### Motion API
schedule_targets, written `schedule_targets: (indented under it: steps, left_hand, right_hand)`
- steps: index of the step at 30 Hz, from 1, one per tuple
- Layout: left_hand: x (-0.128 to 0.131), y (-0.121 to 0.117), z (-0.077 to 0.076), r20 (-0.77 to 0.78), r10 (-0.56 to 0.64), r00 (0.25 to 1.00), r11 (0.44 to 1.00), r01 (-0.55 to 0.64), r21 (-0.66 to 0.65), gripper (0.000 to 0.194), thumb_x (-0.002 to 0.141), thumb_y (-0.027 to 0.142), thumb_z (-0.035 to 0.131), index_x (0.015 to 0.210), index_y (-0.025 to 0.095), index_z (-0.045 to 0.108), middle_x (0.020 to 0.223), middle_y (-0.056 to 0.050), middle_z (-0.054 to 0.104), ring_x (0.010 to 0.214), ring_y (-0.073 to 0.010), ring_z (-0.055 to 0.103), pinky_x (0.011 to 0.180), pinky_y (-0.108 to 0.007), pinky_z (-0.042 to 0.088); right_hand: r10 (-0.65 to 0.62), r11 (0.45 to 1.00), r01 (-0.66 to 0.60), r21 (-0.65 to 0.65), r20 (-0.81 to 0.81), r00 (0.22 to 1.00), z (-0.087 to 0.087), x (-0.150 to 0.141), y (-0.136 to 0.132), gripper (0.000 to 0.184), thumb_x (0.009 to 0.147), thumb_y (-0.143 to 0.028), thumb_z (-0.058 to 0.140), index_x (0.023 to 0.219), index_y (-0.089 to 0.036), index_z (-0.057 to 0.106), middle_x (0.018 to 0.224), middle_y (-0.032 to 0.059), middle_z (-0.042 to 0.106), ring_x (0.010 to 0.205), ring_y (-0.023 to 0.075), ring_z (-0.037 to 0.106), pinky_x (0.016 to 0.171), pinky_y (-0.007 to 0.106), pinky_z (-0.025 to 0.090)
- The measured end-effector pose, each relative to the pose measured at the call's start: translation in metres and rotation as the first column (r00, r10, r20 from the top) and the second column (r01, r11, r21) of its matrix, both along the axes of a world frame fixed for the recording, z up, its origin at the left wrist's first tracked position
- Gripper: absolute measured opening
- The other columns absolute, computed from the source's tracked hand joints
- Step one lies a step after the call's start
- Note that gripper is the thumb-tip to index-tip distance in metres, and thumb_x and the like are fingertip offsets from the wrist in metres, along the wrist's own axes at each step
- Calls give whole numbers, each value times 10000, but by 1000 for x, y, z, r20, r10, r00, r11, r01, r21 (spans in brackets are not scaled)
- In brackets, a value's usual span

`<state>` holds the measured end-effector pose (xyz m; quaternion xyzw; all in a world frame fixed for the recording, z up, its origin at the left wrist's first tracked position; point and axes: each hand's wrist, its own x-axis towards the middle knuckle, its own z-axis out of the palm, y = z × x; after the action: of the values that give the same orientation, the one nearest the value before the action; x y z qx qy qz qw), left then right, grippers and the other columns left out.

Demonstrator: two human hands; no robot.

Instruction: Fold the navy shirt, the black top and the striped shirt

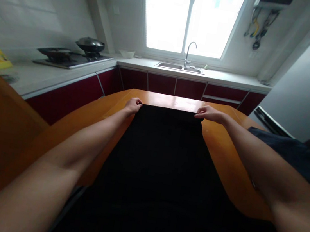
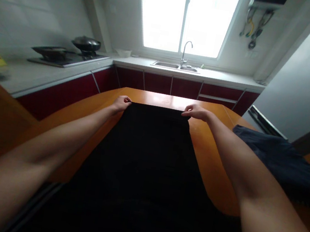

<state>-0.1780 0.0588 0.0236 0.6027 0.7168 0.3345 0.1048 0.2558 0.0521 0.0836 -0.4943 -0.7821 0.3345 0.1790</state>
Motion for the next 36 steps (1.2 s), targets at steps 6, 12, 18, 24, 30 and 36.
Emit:
schedule_targets:
  steps: [6, 12, 18, 24, 30, 36]
  left_hand:
    - [-5, 3, 0, 20, -32, 999, 999, 31, 27, 170, 759, 251, 664, 896, 172, 727, 862, -57, 713, 765, -179, 638, 705, -252, 485]
    - [-7, 0, 4, 66, -42, 997, 998, 40, 43, 170, 780, 250, 655, 920, 174, 716, 840, -46, 695, 752, -166, 627, 668, -231, 476]
    - [-2, 0, 12, 120, 9, 993, 991, -25, 128, 185, 829, 240, 624, 987, 175, 695, 922, -58, 693, 796, -167, 630, 694, -237, 479]
    - [-4, 6, 6, 51, 81, 995, 967, -91, 239, 119, 830, 191, 627, 929, 175, 691, 921, -56, 685, 850, -185, 621, 786, -265, 467]
    - [-6, 8, -10, 6, 127, 992, 981, -126, 146, 98, 814, 165, 626, 885, 175, 692, 891, -56, 677, 843, -194, 616, 800, -278, 471]
    - [-8, 14, -17, 25, 102, 995, 985, -104, 135, 90, 790, 182, 642, 868, 176, 685, 857, -38, 669, 845, -189, 612, 834, -279, 482]
  right_hand:
    - [255, 964, -209, -167, 346, 903, 17, 12, -10, 320, 554, -455, 870, 731, -228, 730, 753, 20, 703, 821, 240, 645, 739, 316, 493]
    - [232, 965, -222, -141, 59, 971, 37, 27, -18, 185, 715, -393, 745, 778, -222, 713, 827, 22, 691, 855, 215, 616, 800, 324, 489]
    - [-139, 974, 153, 169, -91, 986, 39, 27, 0, 198, 785, -377, 729, 815, -207, 632, 740, 31, 609, 702, 173, 543, 668, 308, 480]
    - [-264, 894, 172, 414, 176, 948, -1, 18, 41, 279, 705, -307, 840, 916, -186, 704, 881, 56, 663, 827, 210, 614, 806, 355, 497]
    - [-275, 961, 275, 21, 158, 948, -44, 41, 46, 326, 599, -303, 923, 801, -158, 713, 751, 50, 659, 756, 218, 619, 722, 351, 534]
    - [-454, 877, 470, 101, -149, 878, -49, 53, 53, 244, 729, -279, 827, 863, -149, 670, 835, 92, 679, 773, 203, 614, 740, 374, 551]
